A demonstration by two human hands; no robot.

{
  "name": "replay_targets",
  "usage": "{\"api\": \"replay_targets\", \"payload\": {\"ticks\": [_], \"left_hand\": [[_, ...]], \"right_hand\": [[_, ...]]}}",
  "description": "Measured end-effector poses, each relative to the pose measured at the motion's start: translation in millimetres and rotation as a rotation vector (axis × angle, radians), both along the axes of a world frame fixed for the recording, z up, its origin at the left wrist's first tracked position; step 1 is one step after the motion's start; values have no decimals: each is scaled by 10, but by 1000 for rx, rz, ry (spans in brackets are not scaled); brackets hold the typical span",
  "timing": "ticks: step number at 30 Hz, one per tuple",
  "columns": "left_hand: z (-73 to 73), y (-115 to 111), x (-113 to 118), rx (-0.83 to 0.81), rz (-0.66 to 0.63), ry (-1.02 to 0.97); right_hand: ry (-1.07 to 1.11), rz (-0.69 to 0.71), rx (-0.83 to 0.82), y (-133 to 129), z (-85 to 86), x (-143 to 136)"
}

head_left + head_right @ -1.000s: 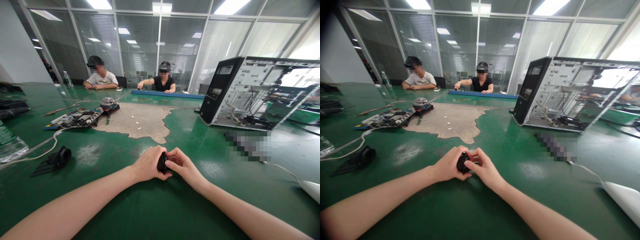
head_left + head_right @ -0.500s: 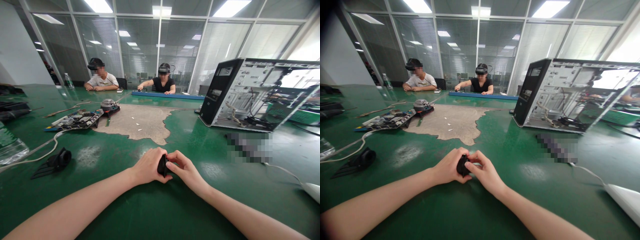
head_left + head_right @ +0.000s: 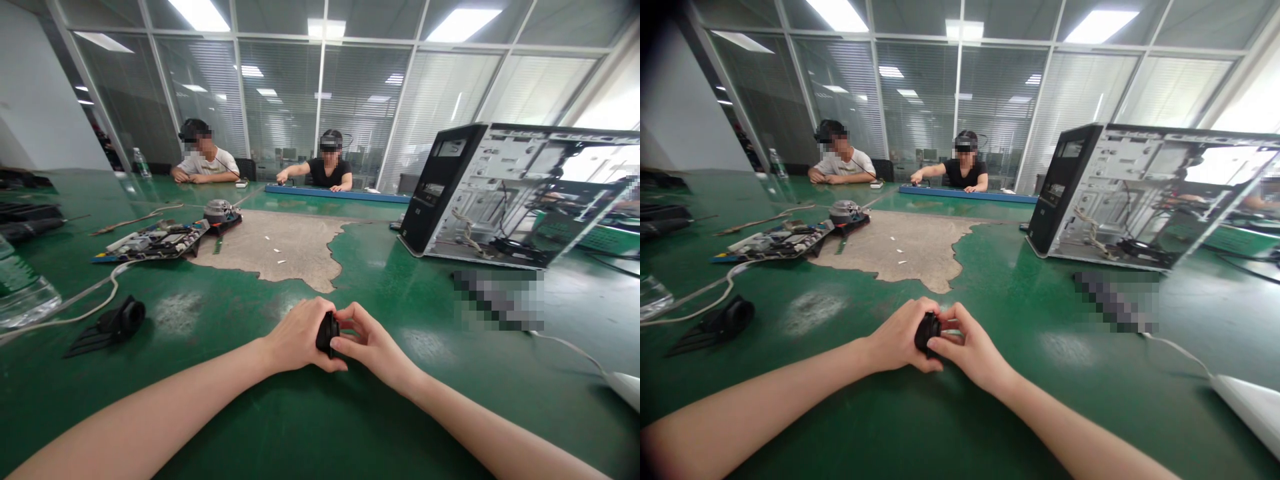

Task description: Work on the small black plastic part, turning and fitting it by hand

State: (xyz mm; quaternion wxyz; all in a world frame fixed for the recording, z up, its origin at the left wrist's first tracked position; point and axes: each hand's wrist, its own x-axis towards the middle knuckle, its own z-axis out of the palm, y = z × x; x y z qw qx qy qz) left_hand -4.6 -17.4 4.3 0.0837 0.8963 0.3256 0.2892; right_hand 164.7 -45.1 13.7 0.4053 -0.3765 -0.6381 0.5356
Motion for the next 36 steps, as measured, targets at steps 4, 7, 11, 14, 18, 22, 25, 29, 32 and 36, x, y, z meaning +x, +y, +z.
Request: {"api": "replay_targets", "payload": {"ticks": [4, 7, 11, 14, 18, 22, 25, 29, 32, 36], "left_hand": [[3, -2, -2, 2, -8, 2], [-6, 4, -7, 2, -22, -10], [-27, 19, -11, -4, -36, -35], [-39, 25, -12, -7, -53, -41], [-9, 14, -23, -1, -91, -24], [114, -2, -65, 34, -137, 33], [237, 1, -106, 7, -133, 42], [302, 22, -115, 31, -37, 108], [224, 39, -79, 79, -18, 180], [80, 50, -36, 26, -62, 126]], "right_hand": [[2, -5, 16, -2, 7, -11], [23, -24, 12, -6, 1, -31], [60, -46, -18, -26, -25, -70], [47, -36, -10, -42, -41, -88], [13, -75, 24, -66, -26, -98], [32, -99, 14, -61, -2, -90], [68, -95, -9, -15, -2, -56], [88, -124, -36, 63, -16, 1], [90, -120, -58, 82, -23, 1], [98, -77, -55, 68, -38, -29]]}}
